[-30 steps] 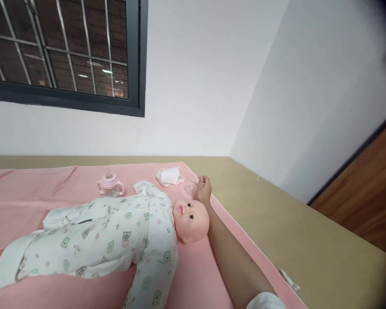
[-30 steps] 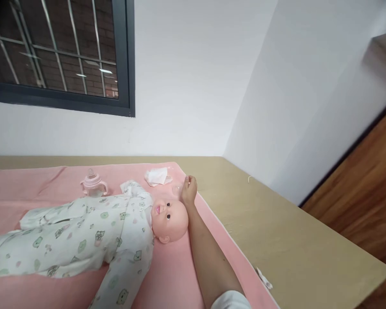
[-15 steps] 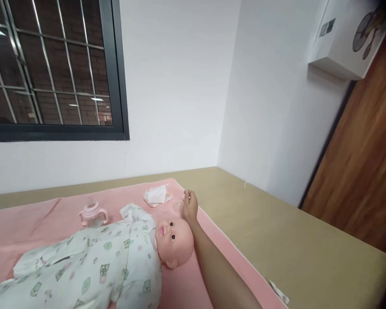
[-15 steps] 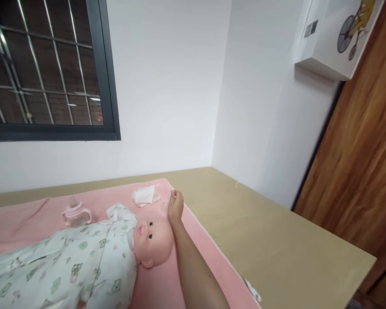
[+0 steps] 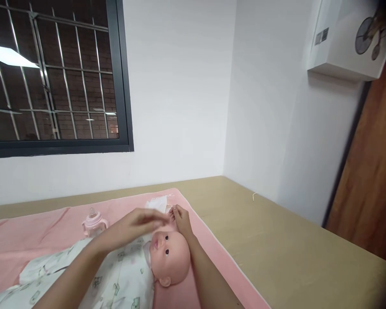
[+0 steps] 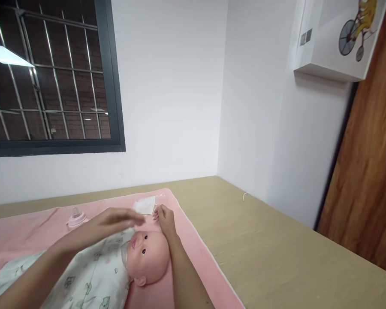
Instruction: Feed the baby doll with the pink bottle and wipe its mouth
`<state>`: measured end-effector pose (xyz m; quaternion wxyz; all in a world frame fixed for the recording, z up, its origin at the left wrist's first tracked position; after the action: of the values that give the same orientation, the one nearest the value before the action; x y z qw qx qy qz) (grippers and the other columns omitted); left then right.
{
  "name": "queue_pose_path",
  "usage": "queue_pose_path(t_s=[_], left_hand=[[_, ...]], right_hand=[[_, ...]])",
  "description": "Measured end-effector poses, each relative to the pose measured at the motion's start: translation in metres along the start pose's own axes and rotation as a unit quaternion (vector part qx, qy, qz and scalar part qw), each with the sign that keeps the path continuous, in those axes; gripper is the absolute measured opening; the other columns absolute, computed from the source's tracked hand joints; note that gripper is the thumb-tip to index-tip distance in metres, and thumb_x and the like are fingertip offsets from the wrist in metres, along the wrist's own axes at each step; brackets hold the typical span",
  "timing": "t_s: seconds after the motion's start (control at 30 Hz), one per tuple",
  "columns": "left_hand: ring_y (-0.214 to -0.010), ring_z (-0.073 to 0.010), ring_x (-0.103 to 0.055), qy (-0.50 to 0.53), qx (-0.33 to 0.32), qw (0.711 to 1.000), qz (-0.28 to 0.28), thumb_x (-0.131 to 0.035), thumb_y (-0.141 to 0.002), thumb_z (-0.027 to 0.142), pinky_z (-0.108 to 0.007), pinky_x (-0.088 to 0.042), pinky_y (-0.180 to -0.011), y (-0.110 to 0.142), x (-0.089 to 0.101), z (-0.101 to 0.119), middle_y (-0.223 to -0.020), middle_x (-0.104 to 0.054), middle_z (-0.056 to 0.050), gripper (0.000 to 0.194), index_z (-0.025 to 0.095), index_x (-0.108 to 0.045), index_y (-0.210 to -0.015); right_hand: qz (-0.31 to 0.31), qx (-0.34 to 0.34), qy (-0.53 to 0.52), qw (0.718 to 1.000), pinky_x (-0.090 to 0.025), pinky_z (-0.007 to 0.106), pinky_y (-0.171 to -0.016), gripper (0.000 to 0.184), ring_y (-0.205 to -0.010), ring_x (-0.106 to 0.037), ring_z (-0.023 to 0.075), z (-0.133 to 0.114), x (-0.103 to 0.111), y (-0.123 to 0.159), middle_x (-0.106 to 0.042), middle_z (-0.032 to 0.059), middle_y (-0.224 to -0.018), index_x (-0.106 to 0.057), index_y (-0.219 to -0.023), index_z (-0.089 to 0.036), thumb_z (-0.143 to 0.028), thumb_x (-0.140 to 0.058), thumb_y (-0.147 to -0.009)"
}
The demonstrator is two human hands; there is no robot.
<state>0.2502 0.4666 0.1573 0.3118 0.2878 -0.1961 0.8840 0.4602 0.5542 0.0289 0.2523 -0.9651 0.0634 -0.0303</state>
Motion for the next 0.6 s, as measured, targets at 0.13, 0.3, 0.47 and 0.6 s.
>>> queue_pose_path(t_s=[0.13, 0.3, 0.47, 0.6], left_hand=[[-0.101, -0.0229, -0.058, -0.009, 0.032, 0.997, -0.067, -0.042, -0.089, 0.058, -0.032, -0.043, -0.09, -0.045, -0.011, -0.012, -0.104, -0.067, -0.009, 0.05, 0.015, -0.066, -0.094], [-0.077, -0.0223, -0.058, -0.043, 0.122, 0.976, -0.176, -0.051, -0.078, 0.065, -0.037, -0.044, -0.081, -0.086, -0.032, -0.045, -0.081, -0.065, -0.008, 0.052, 0.015, -0.065, -0.073], [-0.076, -0.0189, -0.054, -0.038, 0.158, 0.962, -0.22, -0.058, -0.08, 0.057, -0.036, -0.042, -0.083, -0.1, -0.048, -0.057, -0.074, -0.061, -0.002, 0.041, 0.018, -0.058, -0.067], [-0.069, -0.015, -0.055, 0.001, 0.177, 0.959, -0.22, -0.052, -0.088, 0.054, -0.032, -0.045, -0.071, -0.104, -0.056, -0.065, -0.073, -0.058, 0.0, 0.04, 0.015, -0.057, -0.078]], right_hand=[[-0.085, -0.071, -0.078, 0.991, -0.049, 0.031, -0.059, 0.051, -0.055, -0.058, 0.0159, 0.007, -0.015, 0.0, -0.061, 0.0024, -0.064, -0.058, -0.07, -0.019, -0.069, -0.054, -0.074], [-0.109, -0.103, -0.141, 0.979, -0.039, 0.026, -0.053, 0.045, -0.053, -0.049, 0.0133, 0.02, -0.024, 0.001, -0.053, -0.0006, -0.056, -0.055, -0.061, -0.019, -0.063, -0.061, -0.07], [-0.157, -0.072, -0.086, 0.981, -0.041, 0.029, -0.064, 0.045, -0.068, -0.057, 0.0177, 0.023, -0.021, 0.005, -0.061, 0.0026, -0.067, -0.067, -0.074, -0.016, -0.057, -0.052, -0.084], [-0.171, -0.086, -0.078, 0.978, -0.044, 0.034, -0.073, 0.045, -0.076, -0.06, 0.0211, 0.032, -0.021, 0.0, -0.063, 0.0033, -0.07, -0.07, -0.077, -0.018, -0.057, -0.05, -0.084]])
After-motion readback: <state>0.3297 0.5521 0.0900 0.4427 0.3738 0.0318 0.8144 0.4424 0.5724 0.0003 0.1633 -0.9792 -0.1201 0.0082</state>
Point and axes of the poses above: each hand's wrist, its own y-axis away from the middle knuckle, its own x-axis out of the back of the hand, z = x × y, the point moved 1 cm from there along -y, towards the middle knuckle
